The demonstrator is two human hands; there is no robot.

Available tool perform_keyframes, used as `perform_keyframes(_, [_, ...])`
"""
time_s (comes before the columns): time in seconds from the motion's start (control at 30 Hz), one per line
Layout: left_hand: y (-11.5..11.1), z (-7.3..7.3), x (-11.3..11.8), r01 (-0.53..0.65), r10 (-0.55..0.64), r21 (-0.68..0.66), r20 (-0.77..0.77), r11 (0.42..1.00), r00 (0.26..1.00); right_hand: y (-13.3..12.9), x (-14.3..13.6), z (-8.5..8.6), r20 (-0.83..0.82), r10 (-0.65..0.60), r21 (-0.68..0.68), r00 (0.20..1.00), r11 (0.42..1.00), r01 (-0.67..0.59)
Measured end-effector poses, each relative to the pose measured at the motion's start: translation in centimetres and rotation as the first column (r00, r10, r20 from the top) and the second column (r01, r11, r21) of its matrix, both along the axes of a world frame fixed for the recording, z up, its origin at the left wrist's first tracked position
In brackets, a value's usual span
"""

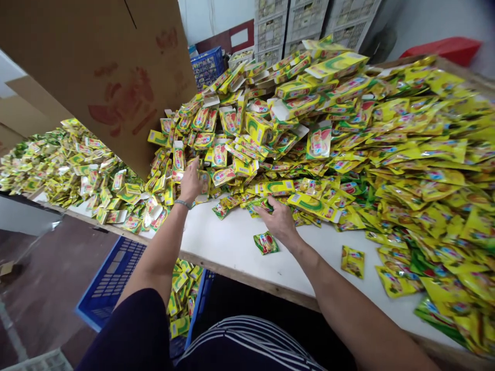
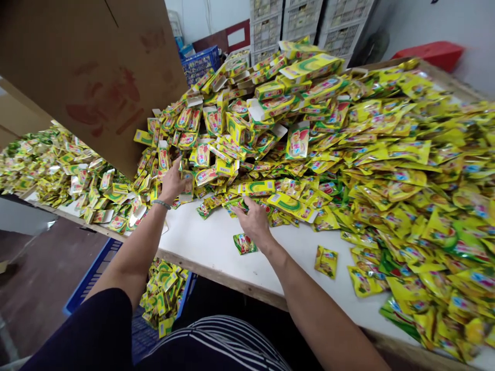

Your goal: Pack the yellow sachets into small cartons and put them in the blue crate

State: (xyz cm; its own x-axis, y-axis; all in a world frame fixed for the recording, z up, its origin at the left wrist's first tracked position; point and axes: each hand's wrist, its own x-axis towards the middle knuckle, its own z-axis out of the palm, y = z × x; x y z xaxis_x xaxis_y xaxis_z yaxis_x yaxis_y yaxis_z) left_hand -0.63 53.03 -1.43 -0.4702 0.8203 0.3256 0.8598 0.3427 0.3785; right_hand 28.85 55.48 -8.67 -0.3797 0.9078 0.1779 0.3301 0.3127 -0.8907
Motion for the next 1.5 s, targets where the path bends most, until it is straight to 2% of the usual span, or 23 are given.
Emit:
perform_keyframes(0.07, [-1.3,0.0,0.2,-0.039,0.036,0.025,0.083,0.999,0.996,0.4,0.1,-0.1,0.005,-0.003,-0.037,1.0,0.999,0.003])
perform_keyframes(0.17, [-5.0,-0.7,1.7,-0.128,0.047,0.187,0.383,0.974,0.923,0.7,0.3,-0.1,0.012,-0.013,-0.063,1.0,0.998,0.013])
perform_keyframes(0.23, [-7.8,-1.9,3.5,-0.183,-0.03,0.27,0.631,0.945,0.775,0.7,0.3,-0.1,-0.002,0.007,-0.091,1.0,0.996,-0.007])
perform_keyframes(0.27, [-9.1,-2.7,4.5,-0.187,-0.065,0.262,0.725,0.947,0.685,0.7,0.3,-0.1,-0.003,0.026,-0.113,1.0,0.993,-0.026])
perform_keyframes(0.3, [-10.2,-3.6,5.6,-0.166,-0.073,0.218,0.789,0.962,0.61,0.7,0.3,-0.1,0.011,0.051,-0.138,0.999,0.989,-0.049])
perform_keyframes(0.33, [-11.2,-4.3,6.7,-0.12,-0.051,0.144,0.821,0.982,0.569,0.6,0.2,-0.1,0.047,0.077,-0.161,0.996,0.985,-0.068])
perform_keyframes(0.37, [-11.9,-5.0,7.7,-0.054,-0.013,0.054,0.82,0.997,0.572,0.6,0.2,-0.1,0.1,0.097,-0.175,0.99,0.981,-0.078])
perform_keyframes(0.4, [-12.4,-5.5,8.5,0.009,0.028,-0.043,0.781,0.999,0.624,0.5,0.2,-0.2,0.163,0.11,-0.177,0.98,0.981,-0.081])
perform_keyframes(0.43, [-12.6,-5.7,9.2,0.058,0.053,-0.134,0.701,0.989,0.711,0.4,0.1,-0.2,0.226,0.114,-0.164,0.968,0.983,-0.078])
perform_keyframes(0.5, [-12.2,-5.6,10.1,0.115,0.02,-0.265,0.457,0.957,0.889,0.3,0.0,-0.4,0.321,0.102,-0.116,0.942,0.991,-0.068])
perform_keyframes(0.57, [-11.2,-4.9,10.8,0.17,-0.085,-0.351,0.245,0.921,0.966,0.1,-0.1,-0.4,0.356,0.095,-0.084,0.93,0.994,-0.07])
perform_keyframes(0.67, [-9.3,-4.0,12.0,0.296,-0.222,-0.476,0.206,0.828,0.953,0.1,-0.2,-0.3,0.335,0.094,-0.08,0.938,0.994,-0.071])
perform_keyframes(0.73, [-8.6,-3.9,12.7,0.344,-0.236,-0.528,0.261,0.777,0.936,0.6,0.0,-0.2,0.278,0.058,-0.09,0.959,0.995,-0.034])
perform_keyframes(0.8, [-8.4,-4.4,13.3,0.364,-0.204,-0.515,0.341,0.776,0.918,1.3,0.4,-0.2,0.188,0.009,-0.122,0.982,0.992,0.014])
perform_keyframes(0.87, [-8.5,-5.1,13.6,0.356,-0.14,-0.411,0.469,0.839,0.872,2.0,0.8,-0.4,0.055,-0.019,-0.169,0.998,0.985,0.028])
perform_keyframes(0.9, [-8.5,-5.5,13.6,0.337,-0.108,-0.325,0.559,0.883,0.822,2.4,1.0,-0.4,-0.02,-0.023,-0.188,1.0,0.982,0.019])
perform_keyframes(0.93, [-8.4,-5.8,13.6,0.313,-0.091,-0.226,0.661,0.922,0.745,2.6,1.2,-0.5,-0.095,-0.02,-0.202,0.995,0.979,0.001])
perform_keyframes(1.0, [-7.8,-6.2,13.6,0.258,-0.115,-0.033,0.834,0.966,0.54,2.9,1.5,-0.4,-0.2,0.006,-0.209,0.98,0.977,-0.048])
perform_keyframes(1.07, [-6.9,-6.3,13.7,0.207,-0.172,0.1,0.915,0.973,0.365,3.0,1.7,0.1,-0.207,0.051,-0.188,0.977,0.978,-0.091])
perform_keyframes(1.1, [-6.4,-6.3,13.8,0.187,-0.192,0.137,0.928,0.973,0.318,3.1,1.9,0.4,-0.171,0.067,-0.17,0.983,0.981,-0.096])
perform_keyframes(1.27, [-5.1,-6.3,14.5,0.149,-0.22,0.186,0.94,0.971,0.261,3.5,2.5,1.7,0.114,0.038,-0.077,0.993,0.997,-0.03])
perform_keyframes(1.4, [-5.2,-6.8,14.7,0.12,-0.227,0.202,0.938,0.972,0.261,3.8,2.8,1.6,0.179,0.011,-0.033,0.984,0.999,-0.005])
perform_keyframes(1.5, [-5.5,-7.3,14.7,0.118,-0.227,0.2,0.926,0.973,0.302,3.7,2.8,1.4,0.204,0.011,-0.035,0.979,0.999,-0.004])
